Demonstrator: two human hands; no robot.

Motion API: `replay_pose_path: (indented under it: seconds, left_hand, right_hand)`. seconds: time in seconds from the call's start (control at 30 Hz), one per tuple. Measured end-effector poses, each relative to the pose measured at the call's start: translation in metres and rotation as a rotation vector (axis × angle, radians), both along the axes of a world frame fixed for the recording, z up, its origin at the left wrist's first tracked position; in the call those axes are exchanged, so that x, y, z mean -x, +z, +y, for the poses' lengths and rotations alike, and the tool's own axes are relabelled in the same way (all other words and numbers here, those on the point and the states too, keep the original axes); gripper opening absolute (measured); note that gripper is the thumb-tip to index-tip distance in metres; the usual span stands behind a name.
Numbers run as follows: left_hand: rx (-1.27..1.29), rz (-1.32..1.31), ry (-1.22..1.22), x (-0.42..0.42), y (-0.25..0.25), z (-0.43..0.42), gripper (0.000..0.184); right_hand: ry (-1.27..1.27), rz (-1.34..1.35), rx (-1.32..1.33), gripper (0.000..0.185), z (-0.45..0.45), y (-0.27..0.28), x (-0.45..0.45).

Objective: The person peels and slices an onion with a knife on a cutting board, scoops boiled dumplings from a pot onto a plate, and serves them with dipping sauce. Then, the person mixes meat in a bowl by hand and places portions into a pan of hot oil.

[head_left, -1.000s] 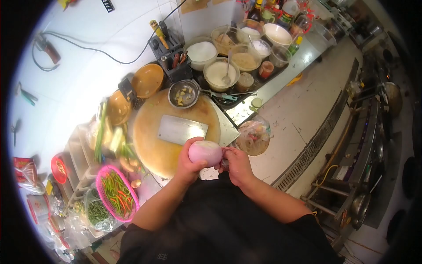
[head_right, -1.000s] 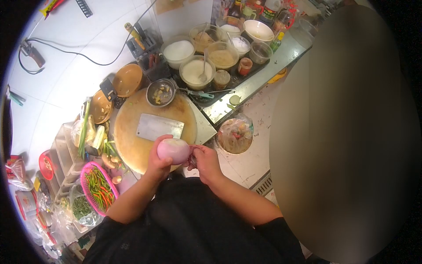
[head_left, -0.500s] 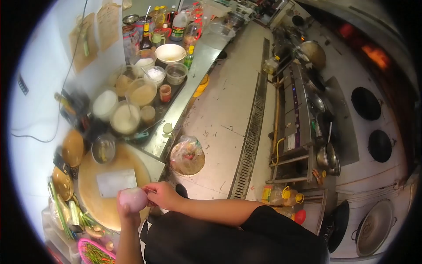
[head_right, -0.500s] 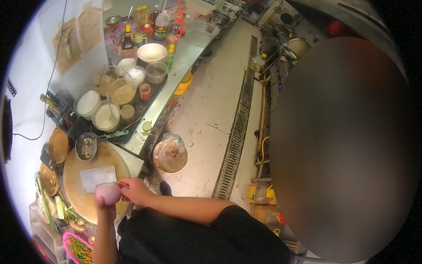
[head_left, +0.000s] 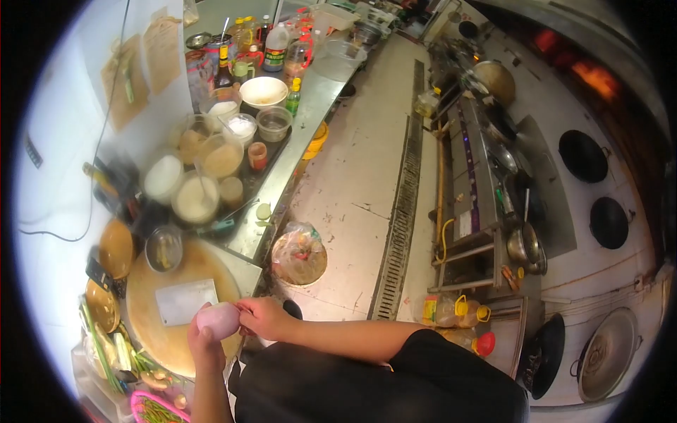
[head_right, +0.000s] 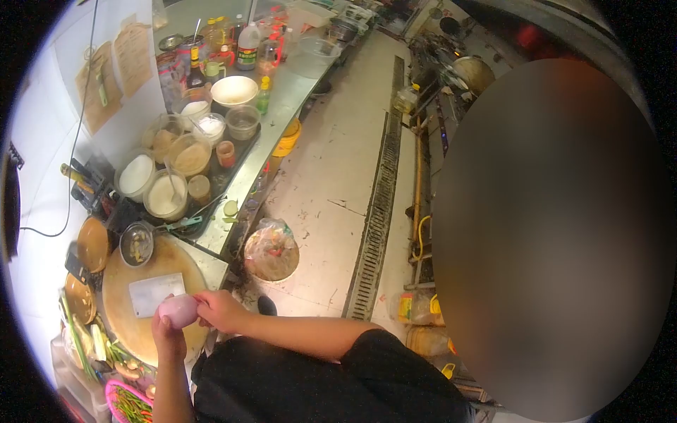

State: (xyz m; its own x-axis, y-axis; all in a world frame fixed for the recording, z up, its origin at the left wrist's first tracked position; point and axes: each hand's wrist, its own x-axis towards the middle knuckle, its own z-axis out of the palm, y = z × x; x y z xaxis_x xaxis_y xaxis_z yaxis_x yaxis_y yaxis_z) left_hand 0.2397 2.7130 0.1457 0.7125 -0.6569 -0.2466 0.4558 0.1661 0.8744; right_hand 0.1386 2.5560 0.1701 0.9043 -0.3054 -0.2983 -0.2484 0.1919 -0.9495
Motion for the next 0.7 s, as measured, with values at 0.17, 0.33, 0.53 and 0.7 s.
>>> replay_pose_path:
  seconds: [0.17,0.33,0.53,0.7]
  left_hand:
    - [0.027,-0.034,0.107,0.007,0.021,-0.010,0.086]
    - [0.002,-0.007,0.102,0.009,0.010,-0.005,0.084]
    - [-0.115,-0.140,0.025,0.011,0.023,-0.009,0.083]
    - [-0.230,-0.238,0.017,0.010,0.024,-0.010,0.088]
  right_hand:
    - [-0.043,0.065,-0.312,0.022,-0.006,-0.009,0.000]
    - [0.020,0.025,-0.177,0.030,0.001,-0.007,0.006]
    - [0.129,-0.107,0.166,0.031,-0.004,-0.001,0.011]
    - [0.108,-0.102,0.174,0.024,-0.006,0.004,0.012]
